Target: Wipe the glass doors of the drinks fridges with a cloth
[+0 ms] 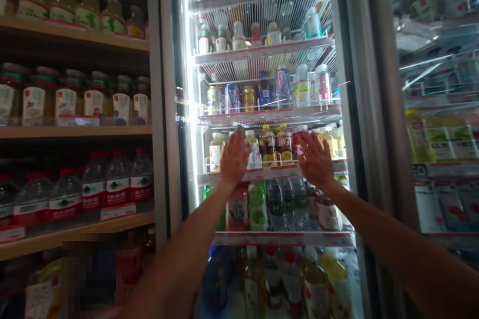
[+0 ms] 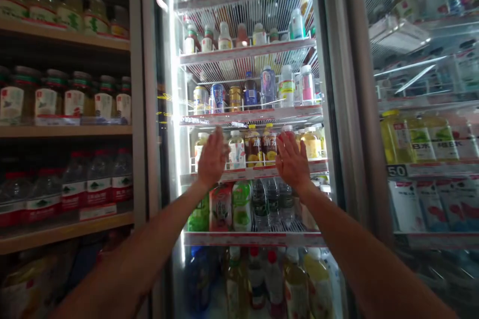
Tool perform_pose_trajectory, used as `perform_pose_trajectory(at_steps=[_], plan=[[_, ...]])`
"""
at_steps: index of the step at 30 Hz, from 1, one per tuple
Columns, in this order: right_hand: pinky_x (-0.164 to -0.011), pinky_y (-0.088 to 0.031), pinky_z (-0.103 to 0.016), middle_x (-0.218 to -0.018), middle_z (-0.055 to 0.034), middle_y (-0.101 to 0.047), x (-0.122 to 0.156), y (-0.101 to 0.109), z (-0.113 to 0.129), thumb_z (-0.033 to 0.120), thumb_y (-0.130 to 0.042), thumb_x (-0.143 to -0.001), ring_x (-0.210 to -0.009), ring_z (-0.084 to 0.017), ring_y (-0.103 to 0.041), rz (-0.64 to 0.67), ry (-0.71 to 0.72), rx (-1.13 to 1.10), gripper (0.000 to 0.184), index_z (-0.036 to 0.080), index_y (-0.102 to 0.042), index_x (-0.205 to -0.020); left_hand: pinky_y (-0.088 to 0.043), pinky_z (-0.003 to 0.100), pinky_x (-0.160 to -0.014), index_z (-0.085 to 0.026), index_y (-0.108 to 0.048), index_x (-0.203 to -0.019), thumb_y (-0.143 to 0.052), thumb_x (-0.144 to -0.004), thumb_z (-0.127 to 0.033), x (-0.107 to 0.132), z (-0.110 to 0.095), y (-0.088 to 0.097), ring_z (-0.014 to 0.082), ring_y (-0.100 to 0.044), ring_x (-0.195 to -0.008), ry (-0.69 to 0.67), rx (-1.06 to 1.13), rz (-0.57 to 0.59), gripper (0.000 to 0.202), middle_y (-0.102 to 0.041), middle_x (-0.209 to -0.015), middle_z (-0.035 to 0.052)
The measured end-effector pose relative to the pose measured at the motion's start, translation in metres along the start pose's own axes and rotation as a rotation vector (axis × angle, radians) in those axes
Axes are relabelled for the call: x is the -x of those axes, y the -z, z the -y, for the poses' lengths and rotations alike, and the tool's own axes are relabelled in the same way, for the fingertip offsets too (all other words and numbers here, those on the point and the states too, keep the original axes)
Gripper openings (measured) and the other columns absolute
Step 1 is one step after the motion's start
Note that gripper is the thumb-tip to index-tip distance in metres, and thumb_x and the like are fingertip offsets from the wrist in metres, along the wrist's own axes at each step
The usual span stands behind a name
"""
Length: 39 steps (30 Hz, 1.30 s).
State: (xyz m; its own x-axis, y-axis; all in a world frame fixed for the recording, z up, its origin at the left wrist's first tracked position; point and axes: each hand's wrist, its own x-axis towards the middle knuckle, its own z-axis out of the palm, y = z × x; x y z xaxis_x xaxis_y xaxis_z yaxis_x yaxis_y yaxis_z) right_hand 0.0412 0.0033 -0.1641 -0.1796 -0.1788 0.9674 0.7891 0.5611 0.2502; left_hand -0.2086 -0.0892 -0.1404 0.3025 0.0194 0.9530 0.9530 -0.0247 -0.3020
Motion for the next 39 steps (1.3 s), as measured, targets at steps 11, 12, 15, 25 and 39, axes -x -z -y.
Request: perform_pose_trajectory(at_steps=[11, 12, 15, 25, 39], plan=[[-0.11, -0.02, -0.047, -0.147, -0.007, -0.031, 0.001, 0.0, -0.002, 0.029, -0.035, -0.09, -0.138, -0.022, -0.022, 0.01, -0.006, -0.031, 0.057, 0.023, -0.018, -0.144, -0.028, 0.044, -0.112, -0.017, -0.027, -0.141, -0.04, -0.09, -0.025, 0.024, -0.045, -0.019, 0.0223, -0.019, -0.139, -0.339, 0.032, 0.089, 0.053, -0.039, -0.143, 0.0072], [-0.11, -0.02, -0.047, -0.147, -0.0069, -0.031, 0.001, 0.0, -0.002, 0.029, -0.034, -0.091, -0.138, -0.022, -0.022, 0.009, -0.008, -0.032, 0.057, 0.023, -0.018, -0.144, -0.028, 0.043, -0.112, -0.017, -0.026, -0.141, -0.04, -0.09, -0.025, 0.025, -0.032, -0.014, 0.0218, -0.019, -0.139, -0.306, 0.014, 0.064, 0.054, -0.038, -0.144, 0.008], [-0.11, -0.019, -0.047, -0.147, -0.0067, -0.031, 0.001, 0.0, 0.0, 0.03, -0.035, -0.09, -0.138, -0.022, -0.021, 0.013, -0.028, -0.032, 0.057, 0.023, -0.019, -0.144, -0.028, 0.045, -0.112, -0.014, -0.02, -0.143, -0.039, -0.09, -0.024, 0.026, 0.016, 0.007, 0.023, -0.017, -0.139, 0.014, -0.067, -0.106, 0.057, -0.029, -0.147, 0.013], [-0.11, -0.02, -0.046, -0.146, -0.0078, -0.033, 0.001, 0.0, -0.001, 0.03, -0.035, -0.09, -0.138, -0.022, -0.023, 0.009, -0.006, -0.017, 0.056, 0.022, -0.02, -0.144, -0.027, 0.04, -0.113, -0.016, -0.032, -0.138, -0.042, -0.09, -0.025, 0.034, -0.05, -0.013, 0.0198, -0.013, -0.14, -0.4, 0.03, 0.057, 0.051, -0.04, -0.143, 0.0067], [-0.11, -0.019, -0.046, -0.146, -0.0081, -0.032, 0.001, -0.001, -0.002, 0.029, -0.035, -0.09, -0.138, -0.021, -0.022, 0.005, -0.004, -0.02, 0.055, 0.021, -0.023, -0.143, -0.028, 0.04, -0.113, -0.021, -0.039, -0.134, -0.041, -0.09, -0.021, 0.039, -0.051, -0.012, 0.0194, -0.017, -0.139, -0.496, 0.052, 0.122, 0.044, -0.039, -0.143, 0.0039]])
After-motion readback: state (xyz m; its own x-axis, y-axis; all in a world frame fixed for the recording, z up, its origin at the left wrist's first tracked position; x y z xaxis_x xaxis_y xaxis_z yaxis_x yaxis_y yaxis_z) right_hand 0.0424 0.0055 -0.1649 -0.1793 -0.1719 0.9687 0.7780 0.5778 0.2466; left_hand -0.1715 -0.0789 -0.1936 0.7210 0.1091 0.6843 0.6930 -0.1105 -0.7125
